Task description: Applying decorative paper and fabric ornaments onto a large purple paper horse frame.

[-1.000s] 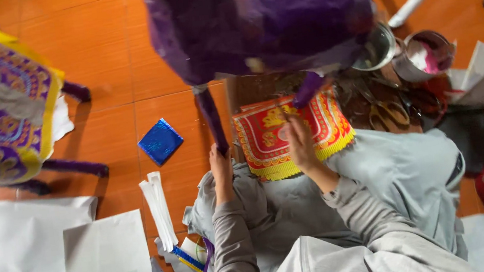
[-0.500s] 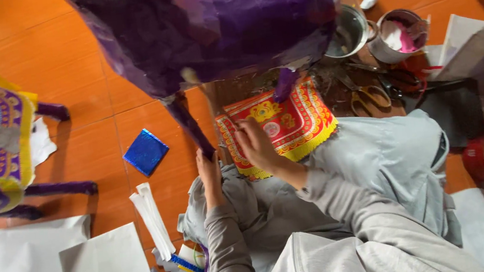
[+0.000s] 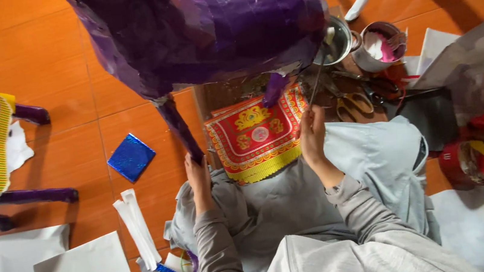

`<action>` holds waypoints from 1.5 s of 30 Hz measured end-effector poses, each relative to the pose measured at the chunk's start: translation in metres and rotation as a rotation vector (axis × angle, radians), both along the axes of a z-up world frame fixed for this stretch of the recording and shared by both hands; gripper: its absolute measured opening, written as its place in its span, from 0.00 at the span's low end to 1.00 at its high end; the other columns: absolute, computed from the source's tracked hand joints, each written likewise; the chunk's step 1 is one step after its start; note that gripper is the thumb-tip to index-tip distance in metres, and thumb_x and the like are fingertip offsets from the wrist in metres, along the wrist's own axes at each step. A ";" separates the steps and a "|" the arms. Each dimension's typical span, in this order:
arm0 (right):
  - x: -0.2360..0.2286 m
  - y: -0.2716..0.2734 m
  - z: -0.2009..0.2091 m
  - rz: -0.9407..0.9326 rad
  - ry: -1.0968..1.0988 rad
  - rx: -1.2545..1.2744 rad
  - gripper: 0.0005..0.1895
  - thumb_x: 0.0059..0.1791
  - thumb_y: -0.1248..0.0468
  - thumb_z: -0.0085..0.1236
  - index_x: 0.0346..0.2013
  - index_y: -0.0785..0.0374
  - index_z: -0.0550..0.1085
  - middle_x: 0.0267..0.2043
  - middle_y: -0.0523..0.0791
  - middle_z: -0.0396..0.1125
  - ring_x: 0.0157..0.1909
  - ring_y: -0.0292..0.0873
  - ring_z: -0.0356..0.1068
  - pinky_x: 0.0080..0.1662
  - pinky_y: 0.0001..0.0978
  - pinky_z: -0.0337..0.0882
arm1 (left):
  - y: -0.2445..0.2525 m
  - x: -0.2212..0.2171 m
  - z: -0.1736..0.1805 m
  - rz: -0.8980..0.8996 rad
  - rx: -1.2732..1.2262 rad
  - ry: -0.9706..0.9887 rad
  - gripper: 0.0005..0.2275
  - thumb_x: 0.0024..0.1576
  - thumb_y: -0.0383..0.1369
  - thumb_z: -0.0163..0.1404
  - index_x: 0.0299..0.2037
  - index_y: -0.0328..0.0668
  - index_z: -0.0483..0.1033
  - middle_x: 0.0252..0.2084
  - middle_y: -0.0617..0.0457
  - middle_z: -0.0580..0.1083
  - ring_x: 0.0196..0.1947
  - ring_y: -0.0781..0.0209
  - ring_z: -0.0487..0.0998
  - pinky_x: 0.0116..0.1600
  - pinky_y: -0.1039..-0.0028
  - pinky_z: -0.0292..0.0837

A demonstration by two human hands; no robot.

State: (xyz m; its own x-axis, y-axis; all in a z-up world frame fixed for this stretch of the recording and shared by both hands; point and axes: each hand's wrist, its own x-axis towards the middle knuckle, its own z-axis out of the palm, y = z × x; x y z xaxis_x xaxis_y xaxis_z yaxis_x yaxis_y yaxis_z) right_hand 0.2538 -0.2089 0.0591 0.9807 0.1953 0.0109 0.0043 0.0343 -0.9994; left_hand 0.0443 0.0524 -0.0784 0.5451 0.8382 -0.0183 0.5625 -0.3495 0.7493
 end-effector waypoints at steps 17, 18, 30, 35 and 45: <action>-0.043 0.099 0.027 0.538 -0.258 -0.138 0.12 0.57 0.63 0.47 0.53 0.61 0.73 0.46 0.45 0.69 0.47 0.41 0.68 0.50 0.35 0.67 | 0.002 -0.007 0.006 0.076 -0.044 -0.103 0.17 0.56 0.33 0.58 0.53 0.40 0.71 0.47 0.39 0.74 0.49 0.39 0.76 0.52 0.57 0.71; -0.036 0.085 0.019 0.474 -0.042 -0.185 0.13 0.56 0.62 0.45 0.53 0.60 0.73 0.43 0.41 0.67 0.42 0.35 0.64 0.45 0.32 0.63 | 0.002 -0.007 0.006 0.067 -0.015 -0.108 0.18 0.56 0.34 0.58 0.54 0.40 0.70 0.48 0.39 0.73 0.50 0.37 0.75 0.52 0.56 0.71; -0.057 0.059 0.020 0.349 -0.100 0.152 0.06 0.61 0.63 0.43 0.49 0.62 0.60 0.27 0.40 0.61 0.24 0.33 0.61 0.28 0.26 0.64 | -0.002 -0.020 0.005 0.129 0.053 -0.096 0.18 0.56 0.38 0.57 0.54 0.46 0.69 0.50 0.41 0.74 0.51 0.36 0.74 0.52 0.53 0.70; -0.083 0.104 0.069 0.624 -0.038 0.047 0.08 0.59 0.63 0.43 0.49 0.63 0.67 0.25 0.38 0.58 0.23 0.31 0.58 0.27 0.24 0.61 | -0.005 -0.023 -0.003 0.130 0.115 -0.097 0.19 0.55 0.40 0.57 0.54 0.46 0.69 0.49 0.40 0.74 0.50 0.36 0.74 0.52 0.53 0.71; 0.072 -0.030 -0.098 0.033 -0.870 -0.238 0.17 0.69 0.60 0.41 0.47 0.71 0.71 0.47 0.52 0.70 0.47 0.51 0.69 0.53 0.43 0.68 | -0.010 -0.031 0.011 0.159 0.073 -0.097 0.18 0.57 0.40 0.55 0.54 0.46 0.68 0.49 0.41 0.73 0.51 0.36 0.74 0.51 0.52 0.71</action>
State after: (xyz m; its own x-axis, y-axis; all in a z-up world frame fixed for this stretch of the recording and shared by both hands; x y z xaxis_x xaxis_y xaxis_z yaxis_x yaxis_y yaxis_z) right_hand 0.3255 -0.2389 -0.0385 0.6388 0.3149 0.7020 0.7647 -0.1597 -0.6242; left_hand 0.0137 0.0420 -0.0678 0.4018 0.9111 0.0919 0.5410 -0.3172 0.7789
